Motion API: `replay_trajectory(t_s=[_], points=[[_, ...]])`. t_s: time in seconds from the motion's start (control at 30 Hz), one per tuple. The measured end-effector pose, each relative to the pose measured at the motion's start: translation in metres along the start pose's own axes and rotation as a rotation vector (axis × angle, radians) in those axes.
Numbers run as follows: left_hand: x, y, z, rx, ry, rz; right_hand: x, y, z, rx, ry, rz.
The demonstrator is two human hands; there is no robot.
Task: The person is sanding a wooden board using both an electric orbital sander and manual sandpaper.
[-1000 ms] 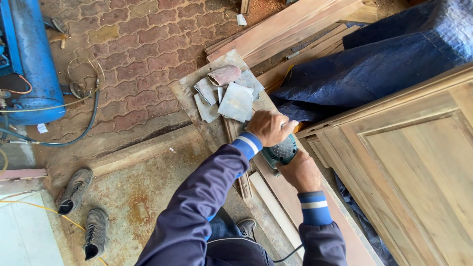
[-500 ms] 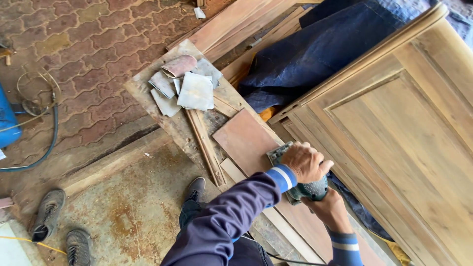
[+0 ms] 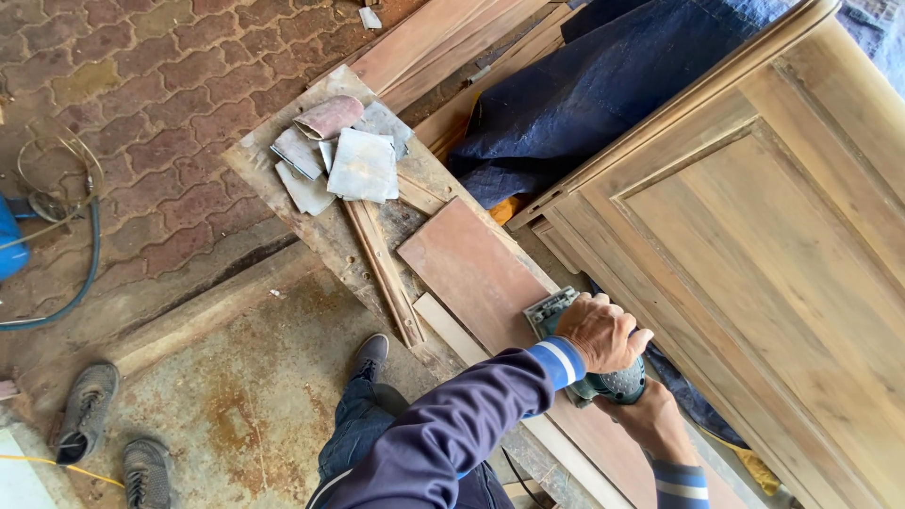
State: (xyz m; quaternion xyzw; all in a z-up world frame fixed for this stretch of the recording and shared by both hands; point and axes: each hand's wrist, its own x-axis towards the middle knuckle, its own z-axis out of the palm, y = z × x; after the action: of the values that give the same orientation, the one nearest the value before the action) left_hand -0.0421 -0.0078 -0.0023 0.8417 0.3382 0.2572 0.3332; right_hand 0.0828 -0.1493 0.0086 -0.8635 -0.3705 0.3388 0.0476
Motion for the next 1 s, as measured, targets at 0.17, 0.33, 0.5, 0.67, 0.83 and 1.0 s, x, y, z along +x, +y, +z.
replay_trajectory(t_s=[0.17,0.33,0.5,0.67,0.83,1.0], points=[[0.006,-0.03,-0.042,0.032,0.004,-0.029,0.014,-0.05,0.007,-0.052,0.01,-0.096],[0.021,-0.077,-0.085,0.086,0.102,-0.048,0.03,-0.132,0.009,-0.163,-0.012,-0.177],[0.037,-0.129,-0.132,0.096,0.194,-0.036,0.044,-0.204,0.022,-0.151,0.006,-0.266],[0.051,-0.166,-0.177,0.106,0.204,-0.061,0.065,-0.257,0.036,-0.255,0.014,-0.253],[0.059,-0.197,-0.2,0.144,0.258,-0.035,0.076,-0.299,0.043,-0.294,-0.009,-0.218],[0.058,-0.214,-0.218,0.152,0.231,-0.053,0.092,-0.308,0.06,-0.328,-0.013,-0.297]])
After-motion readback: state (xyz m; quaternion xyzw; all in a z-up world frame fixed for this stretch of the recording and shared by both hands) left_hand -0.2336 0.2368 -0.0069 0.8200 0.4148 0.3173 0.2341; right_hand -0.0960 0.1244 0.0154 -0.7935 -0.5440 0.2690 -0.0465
